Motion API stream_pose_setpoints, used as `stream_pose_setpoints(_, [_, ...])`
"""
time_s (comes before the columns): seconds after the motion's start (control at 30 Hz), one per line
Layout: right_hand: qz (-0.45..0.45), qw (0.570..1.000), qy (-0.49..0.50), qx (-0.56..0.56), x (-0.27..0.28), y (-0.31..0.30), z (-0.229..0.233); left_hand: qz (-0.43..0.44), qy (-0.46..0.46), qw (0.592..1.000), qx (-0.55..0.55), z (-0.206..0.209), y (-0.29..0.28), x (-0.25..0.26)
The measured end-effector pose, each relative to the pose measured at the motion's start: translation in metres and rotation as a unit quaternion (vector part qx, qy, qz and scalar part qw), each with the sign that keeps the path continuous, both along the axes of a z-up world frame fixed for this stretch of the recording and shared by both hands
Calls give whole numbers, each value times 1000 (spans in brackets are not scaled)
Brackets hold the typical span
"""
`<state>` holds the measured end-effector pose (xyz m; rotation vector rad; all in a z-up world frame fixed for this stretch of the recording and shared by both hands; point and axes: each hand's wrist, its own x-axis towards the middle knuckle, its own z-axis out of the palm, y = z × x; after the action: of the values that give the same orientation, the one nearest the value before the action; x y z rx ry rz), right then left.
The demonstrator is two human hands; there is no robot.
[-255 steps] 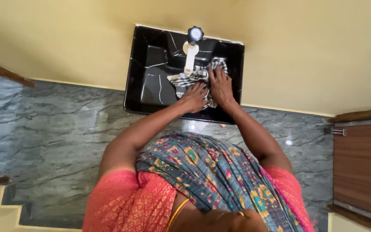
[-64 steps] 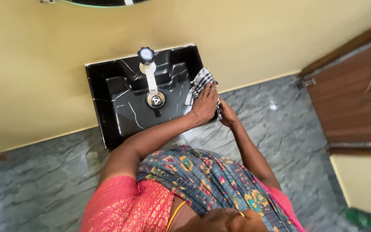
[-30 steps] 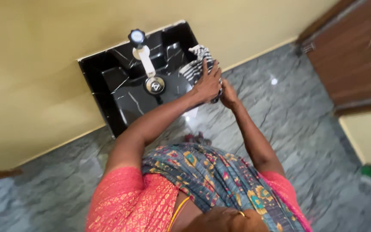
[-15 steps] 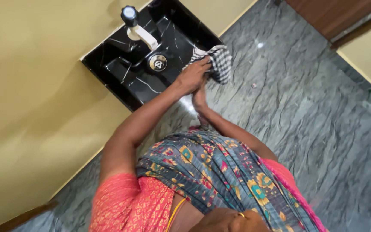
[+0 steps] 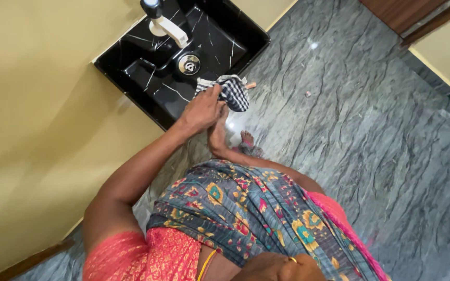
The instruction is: The person washes a small black-and-white striped cloth in a black sink. They repeatedly wet, scrub, and wring the cloth by hand under running water from a white faucet.
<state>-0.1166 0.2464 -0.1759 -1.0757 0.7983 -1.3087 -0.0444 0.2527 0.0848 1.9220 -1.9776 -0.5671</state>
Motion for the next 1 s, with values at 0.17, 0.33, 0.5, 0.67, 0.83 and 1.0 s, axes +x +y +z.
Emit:
stream_pose_setpoints(0.17, [129,949,-220,188,-10,-51,14,2,53,999,1,-25,-44,-11])
stream_pose_setpoints(0.33, [90,947,284,120,-37,-85,27,-59,27,989,-135,-64,-95,-24])
stream_pose_setpoints(0.5, [-3,989,127,-72,-61,-138,25,-86,54,978,-184,-66,-138,-37])
stream_pose_setpoints(0.67, [-36,974,202,-94,-98,-220,41,-120,-42,975,-184,-70,-189,-54])
stream_pose_setpoints(0.83, [177,980,76,-48,-120,-326,89,-76,-30,966,-246,-72,-237,-58])
stream_pose_setpoints(1.0, [382,907,159,76,-98,-394,134,44,-15,980,-194,-62,-260,-34])
